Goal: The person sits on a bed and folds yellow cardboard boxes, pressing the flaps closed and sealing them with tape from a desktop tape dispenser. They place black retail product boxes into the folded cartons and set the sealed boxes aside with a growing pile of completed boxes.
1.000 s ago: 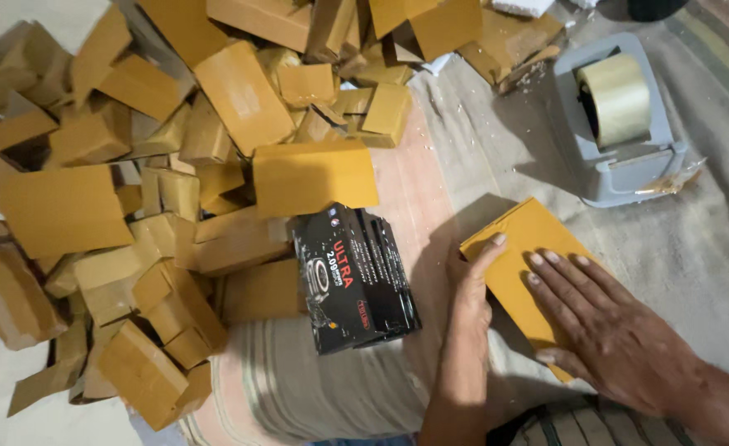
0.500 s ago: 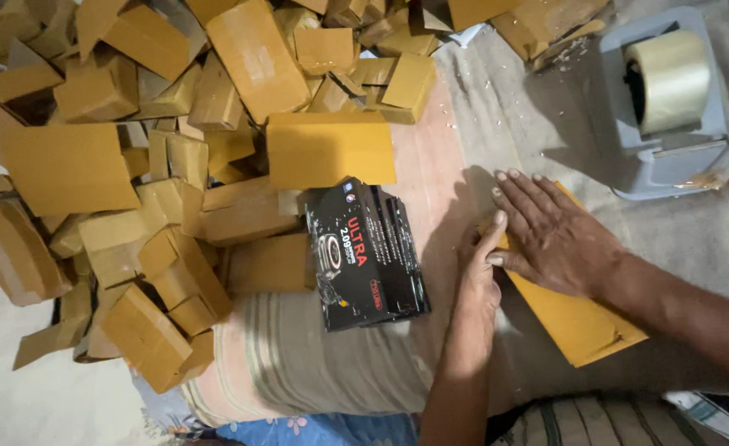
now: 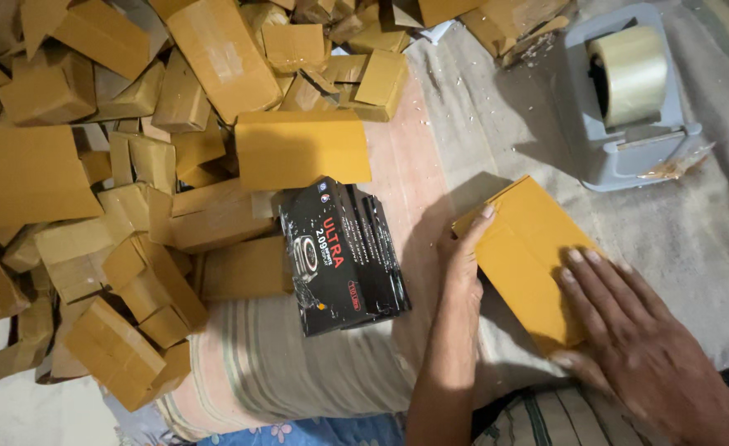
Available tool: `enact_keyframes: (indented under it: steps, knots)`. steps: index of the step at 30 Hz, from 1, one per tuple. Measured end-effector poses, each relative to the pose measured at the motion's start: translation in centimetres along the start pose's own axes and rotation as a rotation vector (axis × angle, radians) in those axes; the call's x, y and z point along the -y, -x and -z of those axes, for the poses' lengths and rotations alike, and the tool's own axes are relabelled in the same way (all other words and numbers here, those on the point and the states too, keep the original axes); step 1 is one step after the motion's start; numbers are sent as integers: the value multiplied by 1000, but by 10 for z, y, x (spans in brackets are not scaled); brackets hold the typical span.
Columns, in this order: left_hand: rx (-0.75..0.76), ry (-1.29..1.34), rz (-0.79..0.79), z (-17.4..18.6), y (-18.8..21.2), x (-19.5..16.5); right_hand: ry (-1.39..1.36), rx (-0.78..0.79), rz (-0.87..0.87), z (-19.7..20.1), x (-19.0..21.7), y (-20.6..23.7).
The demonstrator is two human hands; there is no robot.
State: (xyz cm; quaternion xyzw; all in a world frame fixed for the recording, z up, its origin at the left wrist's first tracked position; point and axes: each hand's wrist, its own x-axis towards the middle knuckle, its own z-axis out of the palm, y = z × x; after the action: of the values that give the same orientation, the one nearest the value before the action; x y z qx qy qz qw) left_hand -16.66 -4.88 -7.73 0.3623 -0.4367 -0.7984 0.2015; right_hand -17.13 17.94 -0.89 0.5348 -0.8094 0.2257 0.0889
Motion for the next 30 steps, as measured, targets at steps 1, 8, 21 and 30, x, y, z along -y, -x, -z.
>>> enact_keyframes:
  steps: [1,8,21,30]
  knots:
    - [-6,-1,-5,1,-1,3,0,36,-14,-4,-4,-7]
    - [-94,2,30,10,-12,17,170,74,133,-42,-30,-104]
    - [170,-158,20,10,-11,-7,-43,31,74,-1,7,-4]
    - [93,-657,-234,19,62,-19,95,150,410,44,-75,-17]
